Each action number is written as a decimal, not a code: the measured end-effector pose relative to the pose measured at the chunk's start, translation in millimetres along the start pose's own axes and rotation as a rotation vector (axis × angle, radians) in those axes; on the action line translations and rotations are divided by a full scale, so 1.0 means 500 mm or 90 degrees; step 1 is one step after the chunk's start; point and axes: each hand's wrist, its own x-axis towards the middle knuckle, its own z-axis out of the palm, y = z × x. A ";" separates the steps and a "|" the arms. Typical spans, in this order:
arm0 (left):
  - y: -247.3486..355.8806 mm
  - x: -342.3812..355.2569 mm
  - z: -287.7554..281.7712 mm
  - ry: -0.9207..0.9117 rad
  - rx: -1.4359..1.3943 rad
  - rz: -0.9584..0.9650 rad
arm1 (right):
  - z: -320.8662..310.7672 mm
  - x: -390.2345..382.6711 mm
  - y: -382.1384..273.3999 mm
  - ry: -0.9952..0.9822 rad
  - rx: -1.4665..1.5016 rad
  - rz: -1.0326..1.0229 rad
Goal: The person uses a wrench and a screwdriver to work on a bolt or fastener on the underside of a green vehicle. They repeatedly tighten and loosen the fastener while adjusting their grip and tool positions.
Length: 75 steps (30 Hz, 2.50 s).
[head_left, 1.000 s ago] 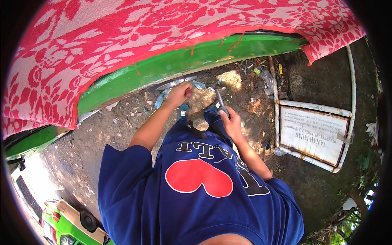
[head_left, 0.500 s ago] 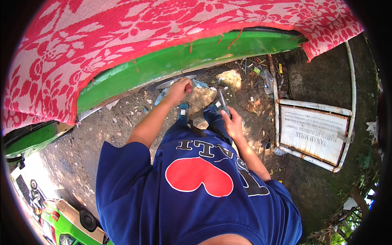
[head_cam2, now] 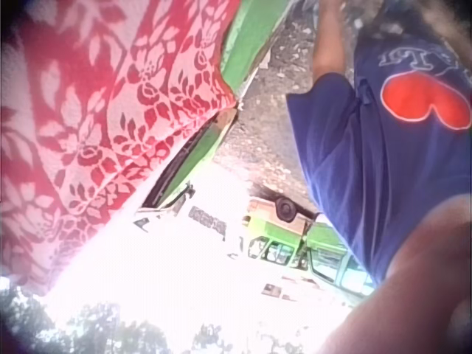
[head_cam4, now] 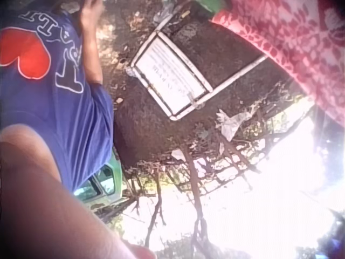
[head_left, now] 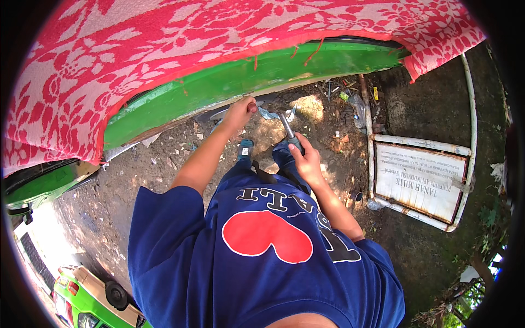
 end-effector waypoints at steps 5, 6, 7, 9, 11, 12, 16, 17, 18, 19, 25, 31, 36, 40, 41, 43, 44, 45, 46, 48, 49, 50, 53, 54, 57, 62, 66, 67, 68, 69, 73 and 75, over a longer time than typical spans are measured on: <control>0.008 0.019 0.004 -0.022 -0.009 -0.033 | 0.036 0.034 -0.006 0.030 -0.044 -0.227; -0.003 0.024 0.005 -0.012 0.011 -0.059 | 0.039 0.033 -0.013 -0.008 -0.056 -0.195; -0.028 0.022 0.008 -0.006 0.031 -0.088 | 0.048 0.047 -0.011 -0.093 -0.125 -0.071; -0.087 -0.001 0.012 -0.004 0.119 -0.105 | 0.051 0.027 0.020 -0.099 -0.101 -0.001; -0.035 0.009 0.000 -0.042 0.138 -0.063 | 0.033 0.032 0.072 -0.048 -0.049 -0.017; 0.001 -0.012 -0.003 -0.076 0.144 -0.056 | 0.018 0.019 0.065 0.000 -0.057 -0.064; 0.038 -0.038 0.003 -0.116 0.201 0.046 | -0.031 0.011 0.058 0.009 0.029 0.061; 0.039 -0.030 0.003 -0.112 0.228 0.032 | -0.032 0.018 0.069 0.020 0.033 0.055; 0.034 -0.031 0.010 -0.081 0.211 0.071 | -0.035 0.018 0.064 0.018 0.036 0.068; 0.028 -0.028 0.014 -0.050 0.195 0.109 | -0.038 0.016 0.061 0.018 0.040 0.084; 0.027 -0.015 0.037 -0.061 0.063 0.125 | -0.051 -0.007 0.043 0.018 0.062 0.117; 0.022 -0.012 0.058 -0.050 0.038 0.165 | -0.057 -0.030 0.083 0.026 0.058 0.112; 0.021 0.014 0.073 -0.040 0.051 0.229 | -0.071 -0.035 0.077 0.021 0.080 0.164; 0.019 0.059 0.096 -0.121 0.130 0.274 | -0.075 -0.036 0.075 0.040 0.087 0.141; 0.018 0.070 0.106 -0.155 0.135 0.257 | -0.077 -0.036 0.078 0.043 0.091 0.139; 0.020 0.081 0.122 -0.184 0.150 0.262 | -0.074 -0.040 0.090 0.054 0.113 0.141; 0.022 0.083 0.133 -0.174 0.156 0.285 | -0.074 -0.043 0.104 0.060 0.115 0.131; 0.026 0.090 0.138 -0.170 0.164 0.312 | -0.070 -0.046 0.119 0.068 0.120 0.122; 0.028 0.099 0.142 -0.194 0.177 0.322 | -0.068 -0.049 0.136 0.077 0.113 0.102; 0.032 0.119 0.150 -0.247 0.207 0.343 | -0.068 -0.061 0.150 0.086 0.147 0.161; 0.021 0.128 0.157 -0.253 0.222 0.371 | -0.078 -0.064 0.118 0.080 0.185 0.240; 0.010 0.137 0.164 -0.267 0.218 0.384 | -0.075 -0.069 0.138 0.095 0.200 0.219; 0.010 0.160 0.180 -0.323 0.218 0.424 | -0.062 -0.086 0.201 0.143 0.239 0.181; 0.012 0.160 0.184 -0.344 0.229 0.432 | -0.063 -0.090 0.211 0.149 0.251 0.189; 0.015 0.159 0.204 -0.411 0.275 0.428 | -0.062 -0.098 0.239 0.170 0.296 0.212; 0.011 0.163 0.225 -0.473 0.308 0.410 | -0.045 -0.120 0.311 0.160 0.376 0.279; -0.006 0.149 0.227 -0.489 0.367 0.404 | -0.019 -0.125 0.387 0.138 0.408 0.262; -0.003 0.141 0.225 -0.498 0.387 0.396 | -0.014 -0.124 0.409 0.141 0.409 0.238; 0.000 0.135 0.223 -0.508 0.406 0.388 | -0.008 -0.128 0.428 0.138 0.413 0.245; -0.001 0.135 0.223 -0.517 0.415 0.400 | -0.002 -0.127 0.441 0.135 0.413 0.250; 0.000 0.131 0.229 -0.553 0.427 0.426 | 0.027 -0.132 0.479 0.127 0.391 0.256; -0.013 0.126 0.239 -0.554 0.425 0.440 | 0.034 -0.137 0.478 0.118 0.405 0.266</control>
